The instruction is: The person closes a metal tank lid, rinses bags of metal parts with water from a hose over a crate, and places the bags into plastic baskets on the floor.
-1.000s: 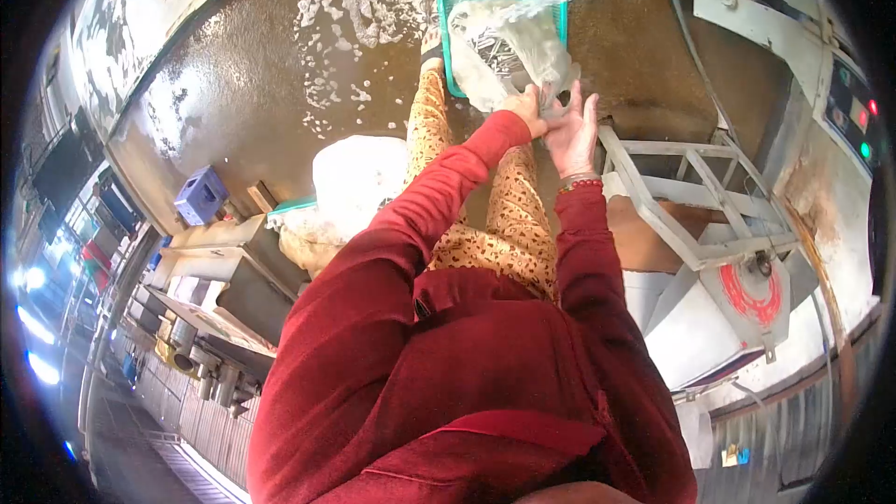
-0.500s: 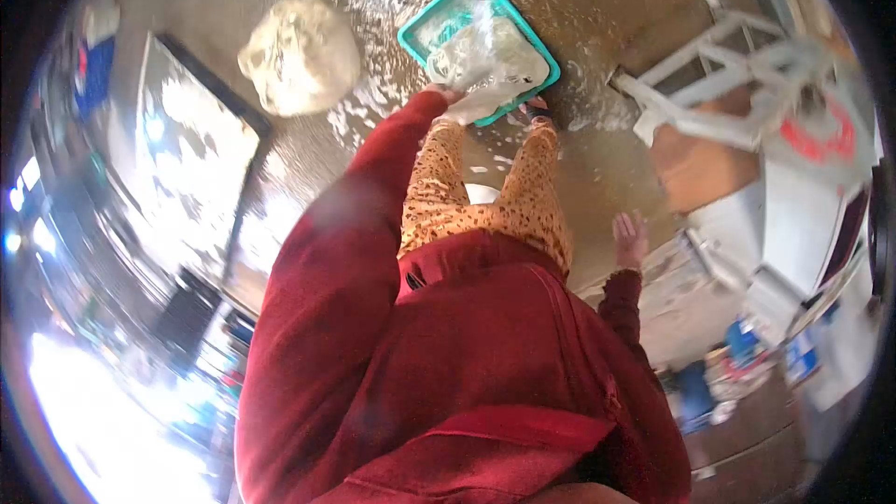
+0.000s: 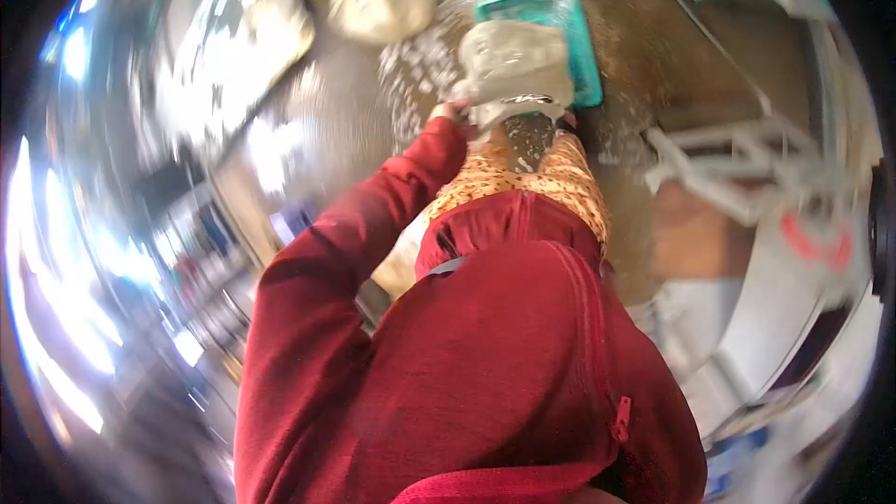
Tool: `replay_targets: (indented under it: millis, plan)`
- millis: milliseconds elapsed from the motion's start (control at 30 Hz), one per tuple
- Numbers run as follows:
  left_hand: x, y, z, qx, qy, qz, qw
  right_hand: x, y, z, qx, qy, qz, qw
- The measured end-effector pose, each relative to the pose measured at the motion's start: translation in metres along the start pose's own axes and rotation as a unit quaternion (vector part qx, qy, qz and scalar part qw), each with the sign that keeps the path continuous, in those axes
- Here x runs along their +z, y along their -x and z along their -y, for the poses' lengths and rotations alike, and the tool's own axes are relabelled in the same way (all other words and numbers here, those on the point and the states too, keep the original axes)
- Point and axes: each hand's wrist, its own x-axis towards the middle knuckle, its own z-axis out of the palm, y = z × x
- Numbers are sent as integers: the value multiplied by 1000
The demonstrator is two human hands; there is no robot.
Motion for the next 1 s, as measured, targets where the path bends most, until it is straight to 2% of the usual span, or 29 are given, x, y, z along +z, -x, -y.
replay_targets:
  millis: [33, 67, 133, 167, 200, 267, 300, 333, 367, 433, 467, 500, 533, 567, 633, 667, 700, 767, 800, 867, 900, 967, 1000]
  plan:
    - [-6, 27, 5, -13, 23, -53, 998, 53, 2, 29, -41, 142, -232, 961]
    - [-14, 50, 13, -36, 43, -100, 993, 108, -6, 51, -73, 265, -383, 882]
    - [-51, 50, 44, -43, 123, -53, 990, 190, -28, 93, -82, 419, -488, 761]
    - [-76, 37, 68, -33, 125, -21, 991, 225, -42, 106, -74, 474, -507, 716]
    - [-86, 56, 69, -27, 96, -39, 994, 258, -51, 115, -58, 520, -518, 677]
    - [-87, 88, 85, 48, 157, -60, 985, 306, -65, 134, -28, 590, -527, 611]
    - [-91, 87, 106, 29, 51, -121, 991, 325, -73, 142, -11, 622, -530, 576]
    - [-92, 98, 135, 100, 63, -148, 982, 332, -84, 157, 7, 652, -529, 543]
    - [-97, 102, 158, 117, 5, -166, 979, 344, -99, 163, 17, 680, -526, 511]
    - [-105, 88, 206, 142, 5, -197, 970, 358, -144, 162, 42, 728, -492, 476]
    - [-110, 87, 223, 155, 4, -213, 965, 372, -173, 121, 83, 725, -424, 537]
    - [-114, 89, 243, 182, 66, -206, 959, 376, -202, 74, 78, 804, -347, 476]
    - [-119, 98, 257, 210, 124, -196, 950, 373, -230, 59, 96, 791, -405, 448]
    - [-136, 122, 254, 45, 108, -189, 975, 372, -240, 12, 108, 839, -359, 395]
    - [-172, 134, 297, 104, -61, -230, 966, 349, -251, -10, 163, 843, -299, 417]
    - [-203, 122, 338, 133, -38, -228, 964, 336, -250, -19, 185, 841, -275, 428]
    - [-233, 110, 378, 161, -15, -225, 961, 322, -244, -30, 201, 853, -248, 413]
    - [-297, 128, 417, 128, 196, -197, 952, 303, -226, -41, 223, 868, -212, 390]
    - [-323, 168, 398, 71, 273, -192, 940, 297, -217, -35, 217, 876, -213, 375]
    - [-364, 205, 408, 32, 9, -238, 971, 290, -198, -7, 179, 900, -214, 336]
    - [-388, 211, 417, 25, -128, -254, 958, 289, -186, 12, 162, 909, -235, 303]
    - [-431, 209, 480, 79, -162, -249, 951, 296, -153, 22, 116, 912, -316, 234]
    - [-445, 213, 507, 100, -137, -273, 947, 307, -136, 31, 135, 905, -316, 251]
